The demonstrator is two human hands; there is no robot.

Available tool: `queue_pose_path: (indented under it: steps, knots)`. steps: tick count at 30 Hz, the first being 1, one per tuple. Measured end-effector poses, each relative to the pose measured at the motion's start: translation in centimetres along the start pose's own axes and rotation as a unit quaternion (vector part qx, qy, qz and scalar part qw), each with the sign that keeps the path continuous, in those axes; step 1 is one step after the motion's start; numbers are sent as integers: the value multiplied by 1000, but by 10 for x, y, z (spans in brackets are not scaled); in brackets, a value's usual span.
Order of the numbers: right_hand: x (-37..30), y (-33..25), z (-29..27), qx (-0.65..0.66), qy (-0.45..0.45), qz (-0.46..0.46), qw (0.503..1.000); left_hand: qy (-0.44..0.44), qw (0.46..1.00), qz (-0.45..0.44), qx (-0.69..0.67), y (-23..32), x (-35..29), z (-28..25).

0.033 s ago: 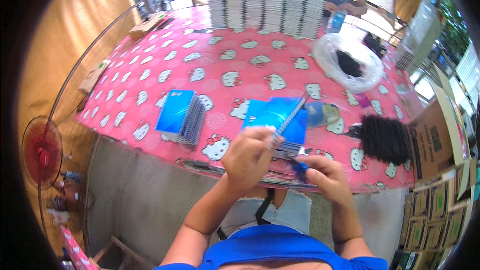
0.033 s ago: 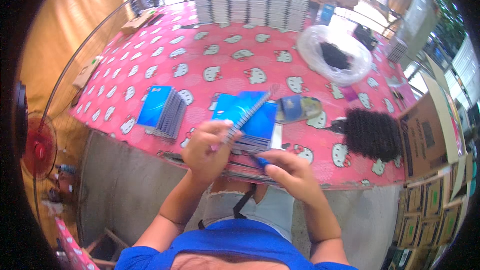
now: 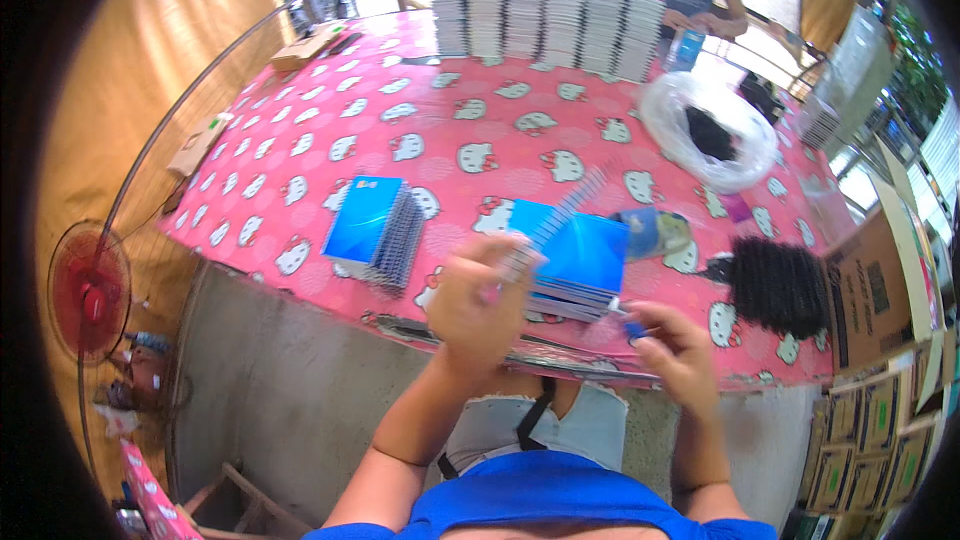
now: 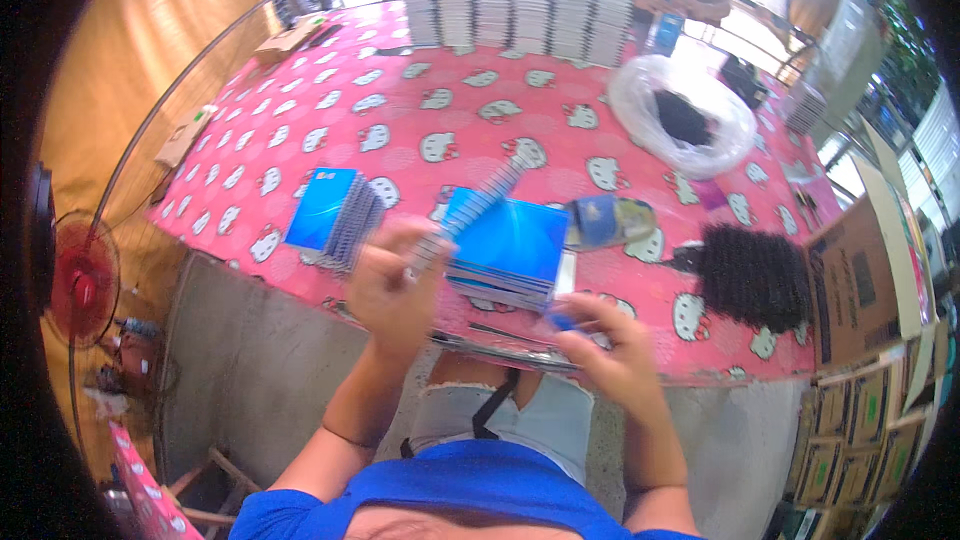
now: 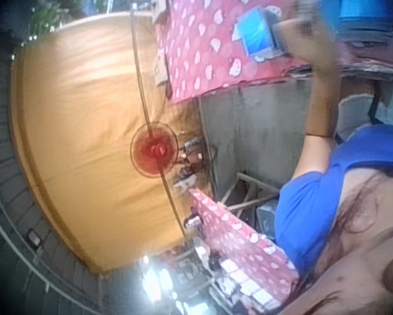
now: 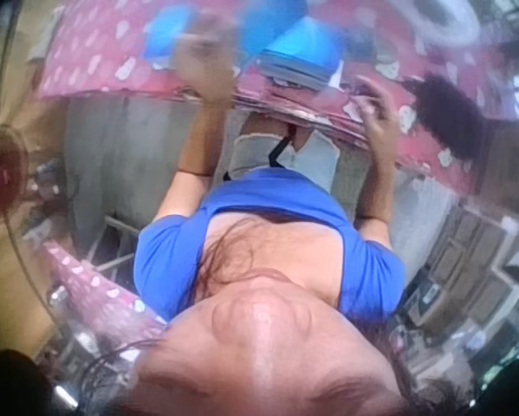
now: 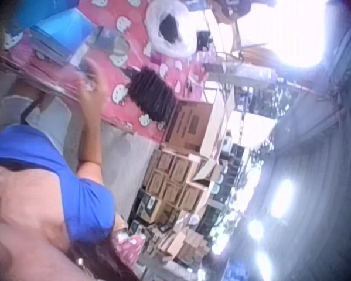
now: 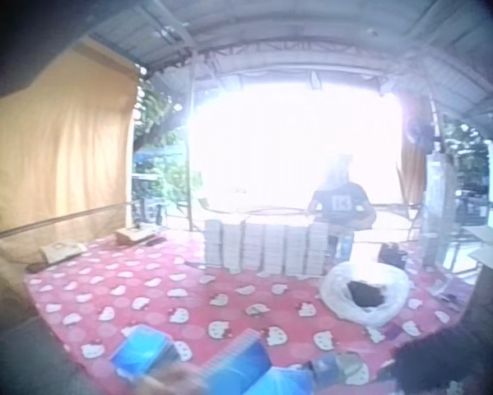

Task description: The person assembles notebooks by threading metal coils through pre-punched holes in blue covers and paper stacks, using pliers to trim and secure the coil ends.

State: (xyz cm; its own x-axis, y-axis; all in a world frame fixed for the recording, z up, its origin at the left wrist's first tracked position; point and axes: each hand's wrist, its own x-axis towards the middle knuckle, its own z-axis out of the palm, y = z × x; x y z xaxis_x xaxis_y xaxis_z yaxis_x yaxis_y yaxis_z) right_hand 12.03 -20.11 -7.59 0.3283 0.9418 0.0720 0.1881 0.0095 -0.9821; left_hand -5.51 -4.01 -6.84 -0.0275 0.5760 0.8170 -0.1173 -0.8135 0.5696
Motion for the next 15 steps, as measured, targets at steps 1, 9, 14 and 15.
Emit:
queue_pose_path:
  steps: [1, 9, 14, 15]
  knots:
    - [-3, 13, -16, -77, 99, -54, 991, 95, 993, -64, -38, -12, 16, -8]
    - [25, 139, -65, -451, 235, -76, 858, 245, 898, -232, 284, -138, 35, -157]
    - [23, 143, -65, -456, 247, -92, 850, 302, 928, -181, 120, -165, 15, -159]
    - [23, 144, -65, -461, 248, -96, 847, 294, 930, -183, 119, -165, 15, -158]
